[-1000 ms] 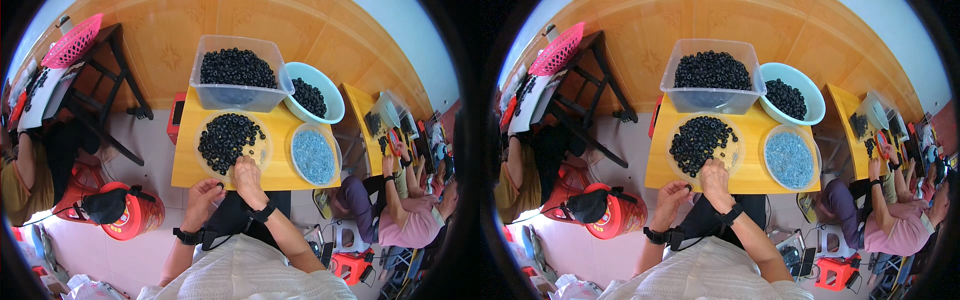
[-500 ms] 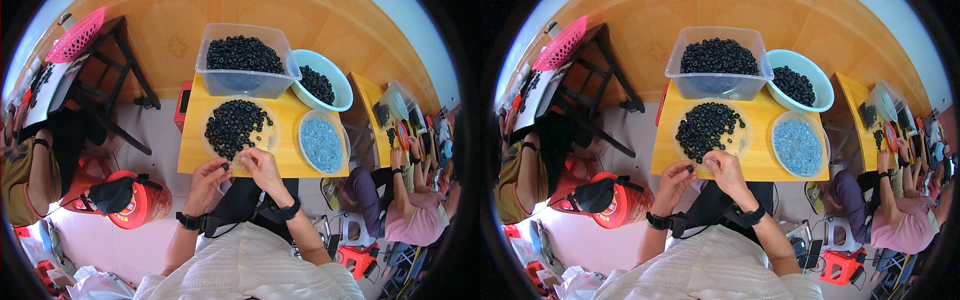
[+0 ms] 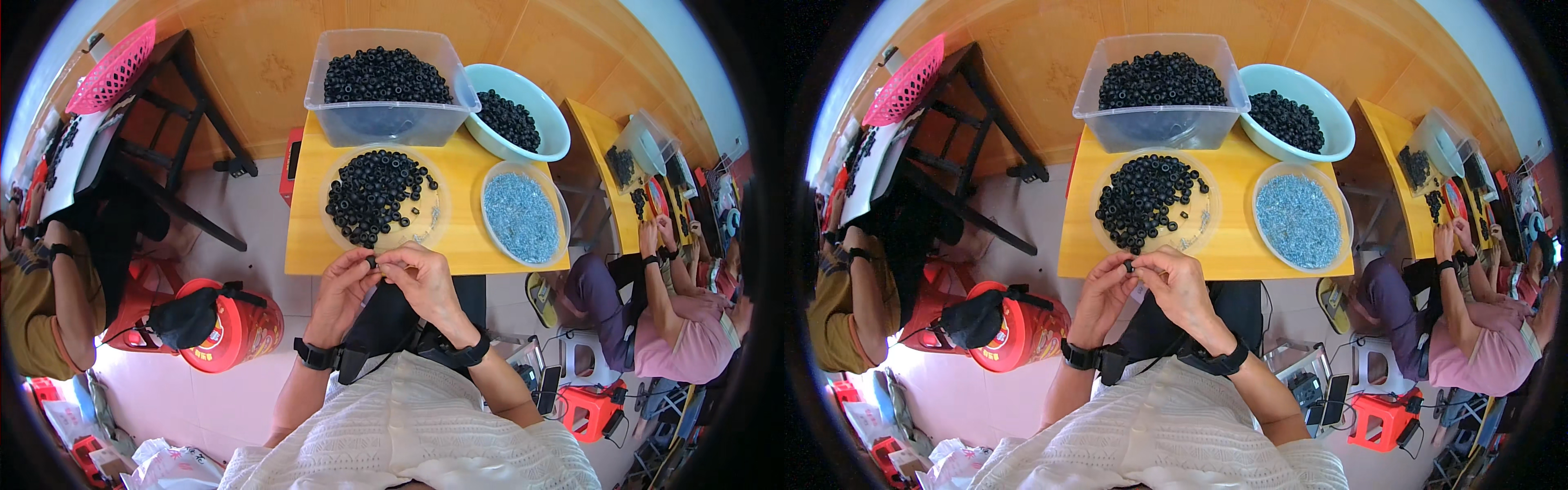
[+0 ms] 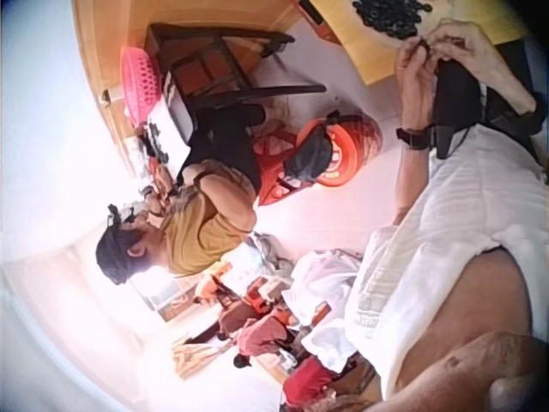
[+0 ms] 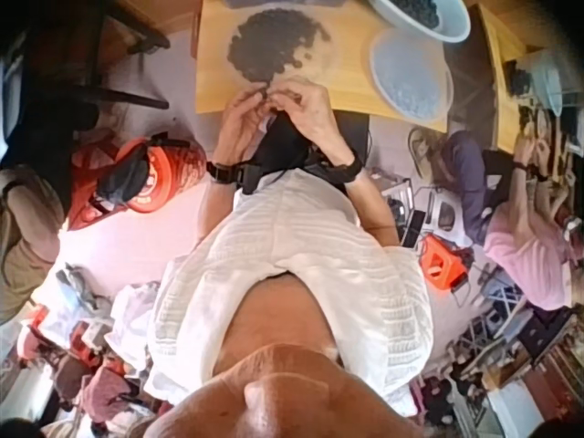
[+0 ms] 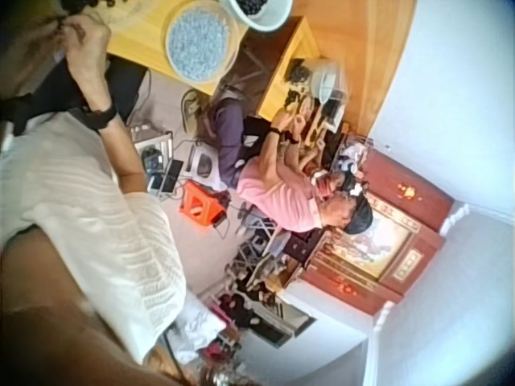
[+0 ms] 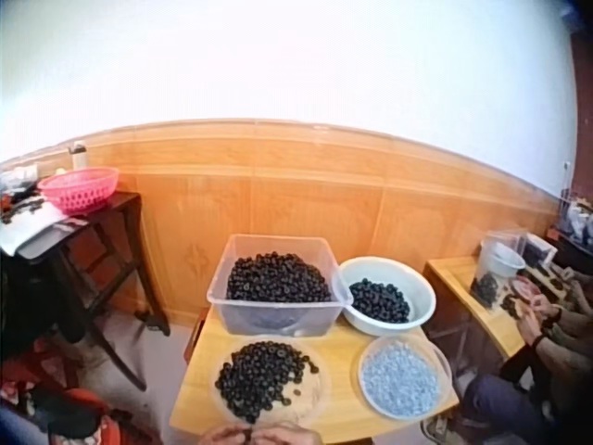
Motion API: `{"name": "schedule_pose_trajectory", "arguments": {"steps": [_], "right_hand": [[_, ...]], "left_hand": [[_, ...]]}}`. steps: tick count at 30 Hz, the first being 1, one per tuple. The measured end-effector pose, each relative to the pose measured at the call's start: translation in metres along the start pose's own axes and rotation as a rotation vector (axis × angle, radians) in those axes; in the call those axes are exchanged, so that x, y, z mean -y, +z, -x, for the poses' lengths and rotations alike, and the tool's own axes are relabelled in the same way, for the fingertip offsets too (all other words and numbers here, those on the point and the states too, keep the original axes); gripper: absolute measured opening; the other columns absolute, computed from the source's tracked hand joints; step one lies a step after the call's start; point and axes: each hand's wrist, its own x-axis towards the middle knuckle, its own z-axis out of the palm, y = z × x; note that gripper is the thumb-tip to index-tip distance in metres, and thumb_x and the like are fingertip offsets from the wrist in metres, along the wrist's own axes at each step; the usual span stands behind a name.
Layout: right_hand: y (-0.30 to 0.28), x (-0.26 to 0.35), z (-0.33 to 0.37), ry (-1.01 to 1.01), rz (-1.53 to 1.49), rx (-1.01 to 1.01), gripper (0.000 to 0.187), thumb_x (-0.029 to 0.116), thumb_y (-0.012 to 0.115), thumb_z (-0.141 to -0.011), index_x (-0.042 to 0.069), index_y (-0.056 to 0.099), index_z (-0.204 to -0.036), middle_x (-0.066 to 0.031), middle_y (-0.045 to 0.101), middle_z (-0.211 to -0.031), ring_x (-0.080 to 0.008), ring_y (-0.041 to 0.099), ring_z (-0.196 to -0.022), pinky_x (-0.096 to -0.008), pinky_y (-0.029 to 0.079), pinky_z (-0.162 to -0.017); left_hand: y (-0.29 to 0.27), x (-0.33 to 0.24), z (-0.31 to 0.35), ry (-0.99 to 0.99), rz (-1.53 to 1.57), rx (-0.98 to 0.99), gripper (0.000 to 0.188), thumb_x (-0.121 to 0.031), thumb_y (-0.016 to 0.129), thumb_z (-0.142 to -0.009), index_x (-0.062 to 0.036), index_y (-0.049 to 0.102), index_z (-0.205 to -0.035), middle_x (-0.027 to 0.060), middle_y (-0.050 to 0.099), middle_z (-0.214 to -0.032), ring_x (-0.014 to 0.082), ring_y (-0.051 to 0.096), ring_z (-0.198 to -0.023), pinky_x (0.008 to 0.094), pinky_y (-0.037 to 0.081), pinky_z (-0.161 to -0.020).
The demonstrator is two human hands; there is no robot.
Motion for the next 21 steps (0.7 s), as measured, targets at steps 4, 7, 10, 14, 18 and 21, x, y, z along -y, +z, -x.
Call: {"name": "schedule_pose_trajectory", "arguments": {"steps": [4, 7, 10, 14, 18, 21], "right_hand": [[0.0, 0.003, 0.003, -0.028, 0.003, -0.059, 0.012, -0.005, 0.059, -0.079, -0.004, 0.064, -0.09, -0.0063, 0.058, -0.083, -0.011, 0.06, -0.071, -0.0203, 0.049, -0.063], [0.002, 0.0, 0.004, -0.057, 0.051, -0.068, 0.011, -0.007, 0.059, -0.079, -0.004, 0.064, -0.088, -0.0064, 0.058, -0.083, -0.0111, 0.06, -0.072, -0.0206, 0.049, -0.062], [0.002, 0.001, 0.004, -0.087, 0.127, -0.068, 0.011, -0.007, 0.059, -0.078, -0.004, 0.064, -0.088, -0.0064, 0.059, -0.082, -0.0113, 0.06, -0.071, -0.021, 0.049, -0.062], [0.001, 0.0, 0.003, -0.06, 0.067, -0.069, 0.011, -0.007, 0.059, -0.078, -0.003, 0.063, -0.087, -0.0046, 0.059, -0.078, -0.0099, 0.059, -0.068, -0.0208, 0.049, -0.06], [-0.005, -0.002, 0.001, 0.07, -0.046, -0.011, 0.007, -0.005, 0.061, -0.078, -0.002, 0.061, -0.085, -0.0016, 0.058, -0.073, -0.0074, 0.057, -0.065, -0.0198, 0.048, -0.058], [-0.016, -0.001, -0.006, 0.236, -0.219, 0.145, 0.005, -0.002, 0.063, -0.078, 0.0, 0.06, -0.081, 0.0004, 0.058, -0.07, -0.0051, 0.054, -0.063, -0.019, 0.047, -0.056]], "left_hand": [[-0.002, 0.001, -0.001, -0.008, -0.006, 0.013, 0.021, 0.001, 0.056, -0.083, 0.0007, 0.056, -0.103, 0.0092, 0.061, -0.096, 0.0173, 0.063, -0.084, 0.025, 0.053, -0.076], [0.003, -0.001, 0.001, -0.01, -0.014, 0.009, 0.02, 0.001, 0.056, -0.083, 0.0008, 0.057, -0.102, 0.0094, 0.061, -0.096, 0.0171, 0.063, -0.083, 0.0247, 0.054, -0.076], [0.003, 0.0, 0.001, -0.012, -0.078, -0.006, 0.018, 0.001, 0.057, -0.083, 0.001, 0.058, -0.101, 0.0092, 0.062, -0.094, 0.0163, 0.063, -0.082, 0.0251, 0.054, -0.075], [0.003, 0.001, 0.0, -0.019, -0.103, 0.001, 0.018, 0.002, 0.057, -0.082, 0.0012, 0.059, -0.099, 0.0092, 0.063, -0.092, 0.0156, 0.063, -0.081, 0.0255, 0.053, -0.074], [-0.001, -0.003, 0.003, -0.023, -0.186, 0.059, 0.018, 0.003, 0.057, -0.081, 0.0016, 0.06, -0.099, 0.0095, 0.063, -0.091, 0.0156, 0.063, -0.08, 0.0263, 0.053, -0.074], [-0.006, -0.004, 0.003, -0.069, -0.224, 0.116, 0.018, 0.003, 0.057, -0.081, 0.0018, 0.059, -0.098, 0.0101, 0.063, -0.09, 0.0159, 0.063, -0.081, 0.0268, 0.053, -0.074]]}}
